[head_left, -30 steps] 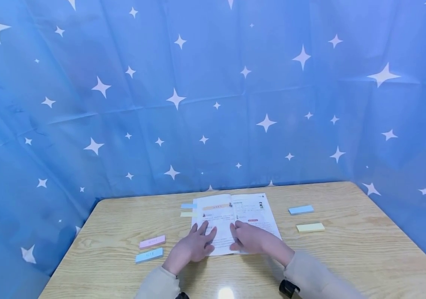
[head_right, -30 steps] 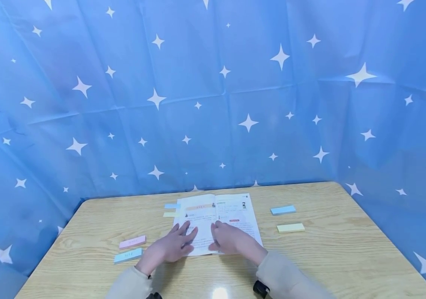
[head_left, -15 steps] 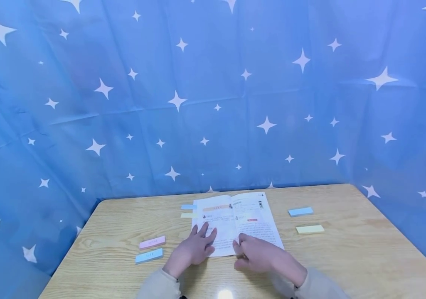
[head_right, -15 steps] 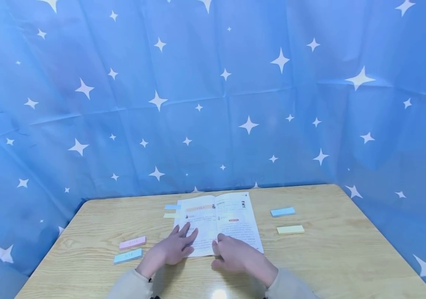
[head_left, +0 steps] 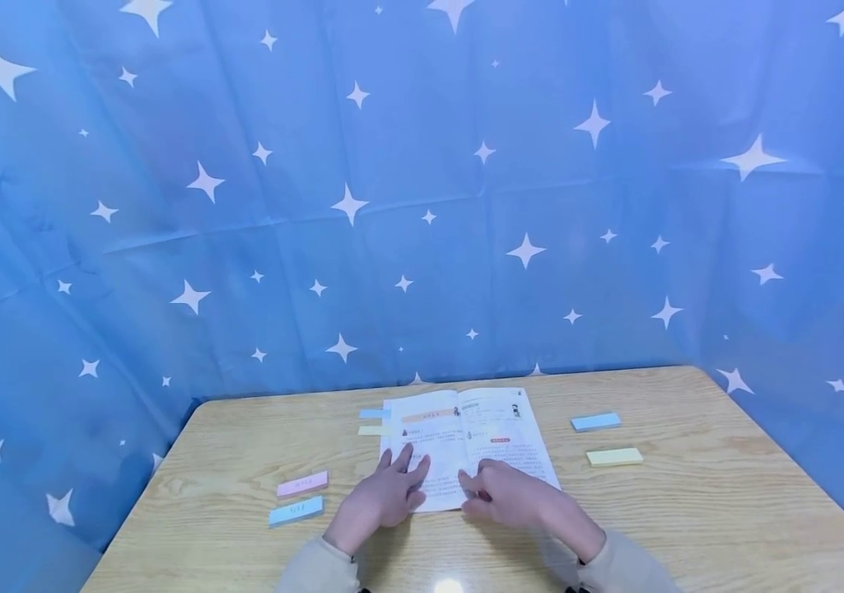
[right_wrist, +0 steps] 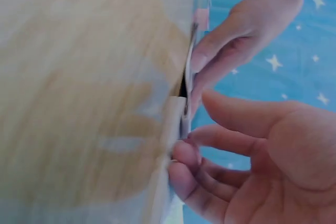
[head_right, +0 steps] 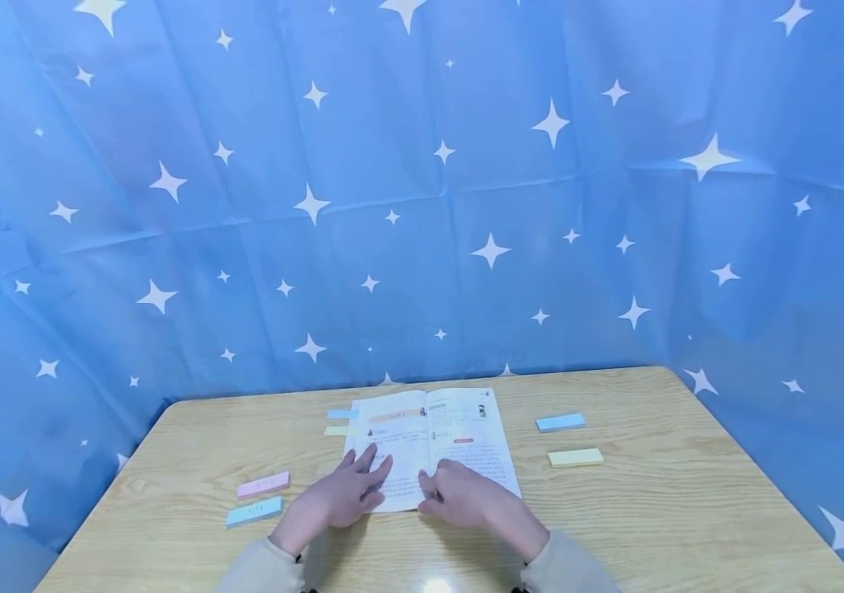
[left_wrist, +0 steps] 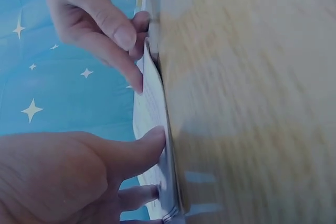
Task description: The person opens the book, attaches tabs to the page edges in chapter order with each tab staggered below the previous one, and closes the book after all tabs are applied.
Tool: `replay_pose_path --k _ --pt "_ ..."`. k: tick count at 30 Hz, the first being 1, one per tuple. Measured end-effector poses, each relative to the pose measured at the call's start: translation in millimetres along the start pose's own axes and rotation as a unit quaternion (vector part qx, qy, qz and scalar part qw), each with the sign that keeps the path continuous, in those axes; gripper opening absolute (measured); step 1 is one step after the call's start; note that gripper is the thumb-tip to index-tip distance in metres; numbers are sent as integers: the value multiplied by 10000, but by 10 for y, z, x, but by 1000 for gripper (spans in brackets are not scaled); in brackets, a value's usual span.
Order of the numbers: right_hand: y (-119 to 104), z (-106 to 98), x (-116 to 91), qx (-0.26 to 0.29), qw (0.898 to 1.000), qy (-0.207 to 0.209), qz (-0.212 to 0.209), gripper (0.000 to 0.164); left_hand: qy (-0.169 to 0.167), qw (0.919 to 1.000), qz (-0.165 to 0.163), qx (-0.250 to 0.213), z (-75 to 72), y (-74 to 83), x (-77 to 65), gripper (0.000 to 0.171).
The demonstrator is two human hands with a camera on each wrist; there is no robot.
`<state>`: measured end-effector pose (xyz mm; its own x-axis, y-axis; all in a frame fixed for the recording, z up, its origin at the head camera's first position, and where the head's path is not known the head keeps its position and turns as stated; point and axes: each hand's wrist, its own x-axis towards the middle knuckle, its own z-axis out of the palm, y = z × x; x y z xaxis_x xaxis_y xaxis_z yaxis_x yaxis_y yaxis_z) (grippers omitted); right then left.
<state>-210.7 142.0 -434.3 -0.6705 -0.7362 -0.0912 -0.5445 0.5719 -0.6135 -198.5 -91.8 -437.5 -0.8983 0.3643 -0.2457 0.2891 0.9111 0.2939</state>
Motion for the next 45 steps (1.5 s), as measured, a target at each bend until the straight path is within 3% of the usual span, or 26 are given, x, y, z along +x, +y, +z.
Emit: replay_pose_path --k 5,10,14,18,21,24,31,37,45 --pt "5 21 29 56 9999 -114 -48 48 -51 9997 101 -194 -14 -80 -2 54" --pt "20 36 48 -158 9996 -99 -203 46 299 9991 208 -211 -28 -170 -17 49" --pt "24 40 42 -180 9995 -160 -184 48 830 9959 312 -149 -45 -259 -69 44" --pt "12 44 31 -188 9995 -159 -197 48 1546 9864 541 -117 -77 -391 -129 38" --pt "9 48 34 -189 9996 -122 -168 47 2053 9768 566 -235 -103 -513 -173 34" --pt "11 43 35 -129 9998 -121 -135 48 2271 9722 422 -395 -141 -644 -230 32" --pt "25 6 15 267 9995 -155 -31 49 2128 9737 -9 -816 -234 -990 -358 30" --pt "43 -4 6 350 9992 -194 -28 48 1702 9779 -355 -1163 -263 -1251 -464 31" --pt "63 -15 2 382 9990 -240 -64 48 1455 9820 -478 -1103 -288 -1391 -568 26"
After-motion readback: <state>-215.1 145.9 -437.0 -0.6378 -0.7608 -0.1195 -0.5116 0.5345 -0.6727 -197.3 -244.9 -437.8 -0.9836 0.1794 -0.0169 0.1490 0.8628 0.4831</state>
